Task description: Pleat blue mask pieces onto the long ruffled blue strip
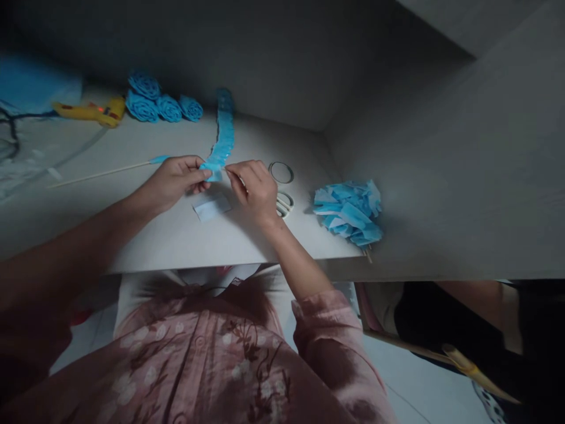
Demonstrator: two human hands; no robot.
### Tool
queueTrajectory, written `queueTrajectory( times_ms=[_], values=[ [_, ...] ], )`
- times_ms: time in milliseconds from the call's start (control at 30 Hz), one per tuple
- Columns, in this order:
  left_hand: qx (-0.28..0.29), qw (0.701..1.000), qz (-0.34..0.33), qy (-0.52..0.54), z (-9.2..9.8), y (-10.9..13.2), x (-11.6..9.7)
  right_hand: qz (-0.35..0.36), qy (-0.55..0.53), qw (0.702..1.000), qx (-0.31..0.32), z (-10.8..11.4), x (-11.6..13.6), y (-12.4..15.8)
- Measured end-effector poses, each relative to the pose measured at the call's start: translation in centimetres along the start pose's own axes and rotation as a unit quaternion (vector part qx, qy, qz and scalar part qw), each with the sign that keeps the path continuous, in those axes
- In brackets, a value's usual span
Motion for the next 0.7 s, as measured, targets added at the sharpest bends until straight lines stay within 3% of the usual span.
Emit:
queueTrajectory(
  times_ms=[300, 533, 700],
  values=[
    [0.019, 1.0, 0.005, -0.007, -0.4, 0.0, 0.5, 0.016, 0.029, 0.998, 0.05, -1.7, -0.5, -0.3],
    [0.024, 1.0, 0.011, -0.011, -0.5, 0.0, 0.3, 0.05, 0.063, 0.996, 0.039, -1.5, -0.4, -0.3],
    [0.019, 1.0, 0.014, -0.005, -0.4, 0.2, 0.1, -0.01, 0.001, 1.0, 0.023, -0.8, -0.4, -0.4]
  ],
)
Point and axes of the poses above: each hand's wrist, its own y-axis away from the middle knuckle, its own z-axis out of the back of the hand, x = y × z, the point moved 9 cm from there along -y, towards the middle knuckle, and after that the axes turned 11 degrees about -y, right-handed, at the moved point
